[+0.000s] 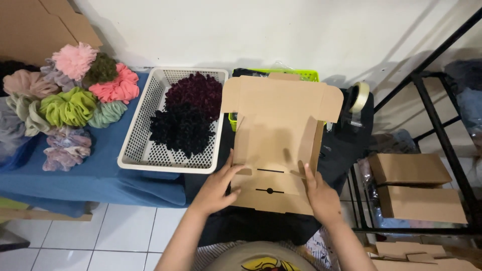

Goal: Assembling cardboard gift boxes and packing them with decorative filler material.

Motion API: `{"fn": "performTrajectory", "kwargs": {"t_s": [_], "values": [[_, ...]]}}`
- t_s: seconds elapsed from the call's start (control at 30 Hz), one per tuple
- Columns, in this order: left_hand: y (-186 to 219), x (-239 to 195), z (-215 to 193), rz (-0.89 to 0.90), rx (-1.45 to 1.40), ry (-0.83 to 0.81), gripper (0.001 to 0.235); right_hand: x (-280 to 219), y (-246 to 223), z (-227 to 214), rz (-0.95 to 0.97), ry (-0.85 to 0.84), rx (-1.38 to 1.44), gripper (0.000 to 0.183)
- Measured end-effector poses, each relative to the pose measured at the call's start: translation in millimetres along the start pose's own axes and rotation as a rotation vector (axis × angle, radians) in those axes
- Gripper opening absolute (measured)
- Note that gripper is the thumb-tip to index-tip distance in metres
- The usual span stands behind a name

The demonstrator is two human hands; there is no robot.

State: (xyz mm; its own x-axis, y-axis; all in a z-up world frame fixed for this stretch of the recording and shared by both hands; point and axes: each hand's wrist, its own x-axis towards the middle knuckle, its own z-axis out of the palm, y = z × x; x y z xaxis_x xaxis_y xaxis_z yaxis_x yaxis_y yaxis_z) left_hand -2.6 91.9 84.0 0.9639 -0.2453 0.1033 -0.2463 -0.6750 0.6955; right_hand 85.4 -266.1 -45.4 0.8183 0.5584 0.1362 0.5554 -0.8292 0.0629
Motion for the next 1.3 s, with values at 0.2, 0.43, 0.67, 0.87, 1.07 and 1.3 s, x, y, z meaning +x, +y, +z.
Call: {"fn": "performTrajectory", "kwargs": {"t_s": [0.2,0.43,0.67,0.87,1.07,1.3], "values": [[-8.4,-7.9,-8.9,0.017,0.05,-0.259,0.105,4.6,3.0,-62.2,-0.028,0.042,0.463,0.082],[-27.6,-4.8,17.7,0.141,-0.02,-0.004,0.057,10.0,4.6,-44.1,0.194,0.192,0.713,0.036],[-7.5,15.7,60.2,-0.06,-0.326,0.576,0.031,23.4,-21.2,-76.6,0.518,0.077,0.847,0.04],[-1.3,25.5,74.9,-0.171,-0.362,0.612,0.049,30.6,-28.4,-87.1,0.605,0.068,0.844,0.052],[-4.2,33.7,89.6,-0.258,-0.328,0.666,0.057,39.5,-50.9,-83.1,0.604,0.301,0.881,0.051],[-6.0,41.6,84.2,-0.37,-0.347,0.684,0.087,46.9,-60.7,-61.3,0.714,0.452,0.921,0.061]]}}
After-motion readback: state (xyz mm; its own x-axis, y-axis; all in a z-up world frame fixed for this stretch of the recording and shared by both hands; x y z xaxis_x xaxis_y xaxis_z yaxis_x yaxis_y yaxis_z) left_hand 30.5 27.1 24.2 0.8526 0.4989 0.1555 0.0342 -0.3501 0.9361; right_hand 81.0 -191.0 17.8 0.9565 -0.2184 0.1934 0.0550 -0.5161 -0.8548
